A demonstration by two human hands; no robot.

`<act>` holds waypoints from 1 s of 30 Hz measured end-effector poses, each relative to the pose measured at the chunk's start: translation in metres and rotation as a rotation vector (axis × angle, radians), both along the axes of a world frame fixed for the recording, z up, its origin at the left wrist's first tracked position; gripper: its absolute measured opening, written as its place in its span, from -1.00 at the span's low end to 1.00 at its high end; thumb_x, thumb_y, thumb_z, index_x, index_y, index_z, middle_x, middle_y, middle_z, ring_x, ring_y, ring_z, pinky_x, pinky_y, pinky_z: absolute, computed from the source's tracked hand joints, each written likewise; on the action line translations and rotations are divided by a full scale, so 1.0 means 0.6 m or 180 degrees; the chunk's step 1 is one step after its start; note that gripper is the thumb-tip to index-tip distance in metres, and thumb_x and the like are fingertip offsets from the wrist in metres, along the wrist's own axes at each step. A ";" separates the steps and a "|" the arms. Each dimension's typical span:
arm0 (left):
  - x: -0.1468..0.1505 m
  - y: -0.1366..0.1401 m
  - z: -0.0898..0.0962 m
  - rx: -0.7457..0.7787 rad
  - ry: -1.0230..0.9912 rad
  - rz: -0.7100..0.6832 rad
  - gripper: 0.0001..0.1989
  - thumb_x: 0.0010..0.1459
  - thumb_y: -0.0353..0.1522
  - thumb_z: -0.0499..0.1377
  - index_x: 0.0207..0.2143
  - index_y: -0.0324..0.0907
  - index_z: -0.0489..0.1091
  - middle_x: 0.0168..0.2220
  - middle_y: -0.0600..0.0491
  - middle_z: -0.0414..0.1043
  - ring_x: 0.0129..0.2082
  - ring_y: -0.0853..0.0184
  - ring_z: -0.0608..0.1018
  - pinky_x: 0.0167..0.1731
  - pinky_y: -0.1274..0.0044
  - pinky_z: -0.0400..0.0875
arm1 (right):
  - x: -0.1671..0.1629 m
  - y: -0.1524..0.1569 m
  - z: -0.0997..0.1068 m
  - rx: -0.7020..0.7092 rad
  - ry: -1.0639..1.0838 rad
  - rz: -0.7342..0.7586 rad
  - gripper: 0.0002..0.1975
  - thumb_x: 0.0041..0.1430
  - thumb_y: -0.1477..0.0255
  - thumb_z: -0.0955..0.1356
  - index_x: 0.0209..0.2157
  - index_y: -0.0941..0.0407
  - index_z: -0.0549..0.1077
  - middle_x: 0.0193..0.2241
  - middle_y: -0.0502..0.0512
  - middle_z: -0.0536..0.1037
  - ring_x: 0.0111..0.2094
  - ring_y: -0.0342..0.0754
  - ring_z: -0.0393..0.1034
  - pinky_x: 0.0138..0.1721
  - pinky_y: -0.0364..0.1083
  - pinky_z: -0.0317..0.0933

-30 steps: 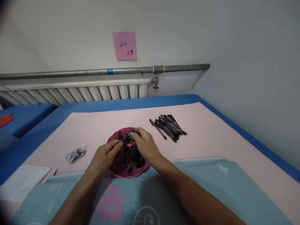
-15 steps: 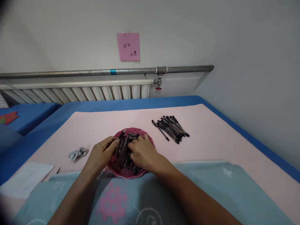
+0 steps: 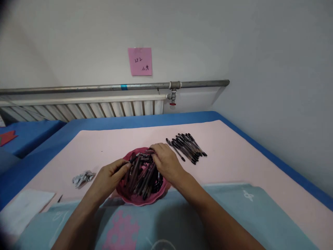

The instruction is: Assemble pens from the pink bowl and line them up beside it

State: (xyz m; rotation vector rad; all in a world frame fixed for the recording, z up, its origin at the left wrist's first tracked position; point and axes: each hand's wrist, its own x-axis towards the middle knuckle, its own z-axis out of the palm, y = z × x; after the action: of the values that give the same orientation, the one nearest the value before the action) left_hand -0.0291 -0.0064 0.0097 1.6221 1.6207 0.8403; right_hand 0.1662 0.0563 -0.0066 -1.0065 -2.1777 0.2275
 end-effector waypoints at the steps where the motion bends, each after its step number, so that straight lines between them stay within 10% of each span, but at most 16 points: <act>1: 0.001 0.000 0.000 -0.0012 0.0052 -0.0065 -0.73 0.11 -0.22 -0.02 -0.45 -0.15 0.38 -0.54 0.15 0.34 -0.48 0.39 0.36 -0.44 0.59 0.19 | 0.001 0.001 0.001 0.0071 -0.0018 0.0046 -0.79 0.10 0.60 0.21 -0.23 0.15 0.36 -0.28 0.15 0.45 -0.22 -0.01 0.29 -0.16 0.00 0.19; 12: 0.001 0.001 -0.002 -0.0080 0.0265 -0.0308 -0.74 0.11 -0.24 -0.02 -0.42 -0.15 0.39 -0.49 0.11 0.39 -0.45 0.36 0.39 -0.42 0.55 0.21 | -0.001 -0.008 0.004 0.0624 -0.0251 0.0543 -0.77 0.15 0.60 0.20 -0.18 0.14 0.39 -0.22 0.20 0.42 -0.17 0.01 0.27 -0.15 0.04 0.25; 30: 0.016 0.000 -0.008 0.0106 -0.0255 0.0128 -0.69 0.16 -0.20 -0.08 -0.47 -0.16 0.33 -0.46 0.10 0.39 -0.40 0.32 0.40 -0.35 0.52 0.26 | -0.036 -0.049 0.002 0.0057 0.0385 0.0642 -0.59 0.05 0.64 0.20 -0.03 0.13 0.30 -0.01 0.21 0.35 0.07 0.01 0.16 0.09 0.10 0.08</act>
State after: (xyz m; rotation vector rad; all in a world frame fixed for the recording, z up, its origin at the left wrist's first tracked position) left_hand -0.0196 -0.0064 0.0049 1.5632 1.5957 0.9458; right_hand 0.1443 0.0270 -0.0053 -0.7431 -2.1659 0.3528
